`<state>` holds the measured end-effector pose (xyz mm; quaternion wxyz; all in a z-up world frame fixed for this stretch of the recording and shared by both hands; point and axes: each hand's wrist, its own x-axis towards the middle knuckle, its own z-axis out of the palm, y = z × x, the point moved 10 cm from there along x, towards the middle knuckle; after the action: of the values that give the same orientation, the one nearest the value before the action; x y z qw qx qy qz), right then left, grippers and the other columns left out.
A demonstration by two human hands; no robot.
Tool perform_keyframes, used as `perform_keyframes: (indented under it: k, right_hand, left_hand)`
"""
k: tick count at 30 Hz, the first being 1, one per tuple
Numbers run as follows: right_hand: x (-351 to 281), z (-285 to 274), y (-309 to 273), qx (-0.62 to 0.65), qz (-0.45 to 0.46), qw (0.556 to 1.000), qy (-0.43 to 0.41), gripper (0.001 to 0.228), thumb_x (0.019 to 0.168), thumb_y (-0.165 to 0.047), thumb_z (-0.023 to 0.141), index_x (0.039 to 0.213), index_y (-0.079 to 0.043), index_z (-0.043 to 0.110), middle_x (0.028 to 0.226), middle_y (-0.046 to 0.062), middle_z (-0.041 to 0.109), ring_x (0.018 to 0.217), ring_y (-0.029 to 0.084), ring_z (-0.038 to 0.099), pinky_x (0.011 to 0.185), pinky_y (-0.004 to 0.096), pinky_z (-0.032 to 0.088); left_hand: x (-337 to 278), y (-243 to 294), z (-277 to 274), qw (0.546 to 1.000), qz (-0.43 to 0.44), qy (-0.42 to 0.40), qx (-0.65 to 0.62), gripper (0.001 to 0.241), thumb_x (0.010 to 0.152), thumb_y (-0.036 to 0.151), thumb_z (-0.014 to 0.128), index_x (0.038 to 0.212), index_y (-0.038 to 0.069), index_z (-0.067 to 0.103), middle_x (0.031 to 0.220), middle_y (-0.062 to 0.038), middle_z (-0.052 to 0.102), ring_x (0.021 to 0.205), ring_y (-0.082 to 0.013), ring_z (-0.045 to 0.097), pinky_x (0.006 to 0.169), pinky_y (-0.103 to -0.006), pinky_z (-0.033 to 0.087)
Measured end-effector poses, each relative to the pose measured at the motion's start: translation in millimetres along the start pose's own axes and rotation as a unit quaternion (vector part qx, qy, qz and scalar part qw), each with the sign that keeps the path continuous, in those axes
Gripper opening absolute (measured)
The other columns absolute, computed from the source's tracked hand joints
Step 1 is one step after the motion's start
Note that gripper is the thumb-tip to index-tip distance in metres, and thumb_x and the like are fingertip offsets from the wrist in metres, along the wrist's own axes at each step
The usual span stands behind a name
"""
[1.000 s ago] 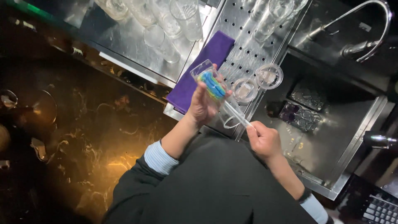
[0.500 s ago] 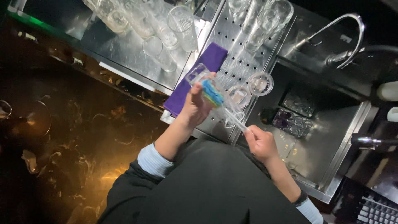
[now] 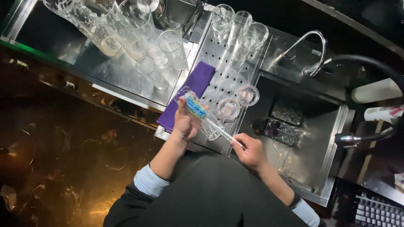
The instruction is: Scrubbing the interior and exterior of various drinking glasses using a long-handled sponge brush over a bar sink.
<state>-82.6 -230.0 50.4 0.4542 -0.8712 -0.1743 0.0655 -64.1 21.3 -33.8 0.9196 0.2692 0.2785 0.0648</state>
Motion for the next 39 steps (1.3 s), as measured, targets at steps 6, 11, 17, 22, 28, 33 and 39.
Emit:
perform_keyframes:
  k: [6, 11, 17, 22, 28, 33, 39]
  right_hand:
    - [0, -43, 4, -0.050, -0.023, 0.997, 0.062, 0.004, 0.090, -0.024, 0.076, 0.087, -0.025, 0.078, 0.054, 0.002, 0.069, 0.045, 0.023, 0.064, 0.048, 0.029, 0.051]
    - [-8, -11, -1, -0.062, -0.021, 0.996, 0.052, 0.004, 0.090, -0.028, 0.076, 0.089, -0.024, 0.077, 0.051, 0.008, 0.064, 0.050, 0.029, 0.067, 0.047, 0.033, 0.050]
    - [-15, -25, 29, -0.082, 0.074, 0.994, 0.014, 0.007, 0.090, -0.035, 0.074, 0.088, -0.029, 0.075, 0.058, 0.011, 0.068, 0.065, 0.035, 0.072, 0.059, 0.039, 0.054]
    - [-12, -10, 16, -0.103, 0.067, 0.992, 0.023, 0.006, 0.091, -0.038, 0.073, 0.091, -0.032, 0.075, 0.060, 0.011, 0.070, 0.070, 0.036, 0.073, 0.063, 0.042, 0.056]
    - [-11, -5, 28, -0.039, 0.076, 0.995, -0.053, 0.009, 0.091, -0.029, 0.070, 0.090, -0.024, 0.077, 0.058, 0.014, 0.070, 0.060, 0.037, 0.072, 0.058, 0.041, 0.055]
    - [-8, -3, 16, -0.083, 0.062, 0.993, -0.058, 0.009, 0.093, -0.034, 0.069, 0.094, -0.032, 0.077, 0.056, 0.008, 0.069, 0.063, 0.031, 0.073, 0.061, 0.039, 0.057]
    - [-4, 15, 20, 0.006, 0.035, 0.993, -0.110, 0.011, 0.093, -0.027, 0.069, 0.094, -0.030, 0.080, 0.047, 0.005, 0.063, 0.046, 0.017, 0.060, 0.052, 0.030, 0.052]
  left_hand:
    - [-23, 32, 9, 0.994, 0.011, 0.027, -0.101, 0.065, 0.088, 0.062, 0.064, 0.126, 0.009, 0.060, 0.126, -0.011, 0.066, 0.119, -0.0322, 0.066, 0.102, -0.0534, 0.056]
    - [-12, 3, 2, 0.999, -0.007, -0.017, -0.032, 0.076, 0.080, 0.065, 0.073, 0.133, 0.012, 0.059, 0.115, -0.012, 0.066, 0.105, -0.0288, 0.067, 0.097, -0.0483, 0.060]
    - [-28, 29, 12, 0.998, 0.008, -0.007, -0.066, 0.088, 0.080, 0.081, 0.055, 0.133, 0.011, 0.060, 0.123, -0.007, 0.064, 0.114, -0.0254, 0.063, 0.102, -0.0470, 0.055]
    - [-39, 8, 29, 0.999, -0.020, -0.033, 0.002, 0.102, 0.080, 0.088, 0.043, 0.150, 0.014, 0.051, 0.132, -0.005, 0.060, 0.121, -0.0210, 0.057, 0.108, -0.0452, 0.052]
    - [-26, 13, 3, 1.000, -0.019, -0.010, 0.000, 0.093, 0.070, 0.093, 0.057, 0.126, 0.019, 0.065, 0.109, -0.013, 0.067, 0.105, -0.0287, 0.064, 0.102, -0.0522, 0.053]
    - [-29, 17, 15, 0.995, -0.015, 0.024, -0.098, 0.099, 0.085, 0.084, 0.043, 0.144, 0.005, 0.055, 0.137, -0.012, 0.063, 0.116, -0.0236, 0.065, 0.100, -0.0450, 0.058]
    - [-33, 15, 16, 0.999, -0.021, 0.023, -0.009, 0.101, 0.078, 0.085, 0.056, 0.157, 0.025, 0.036, 0.157, -0.017, 0.038, 0.123, -0.0304, 0.053, 0.111, -0.0545, 0.046]
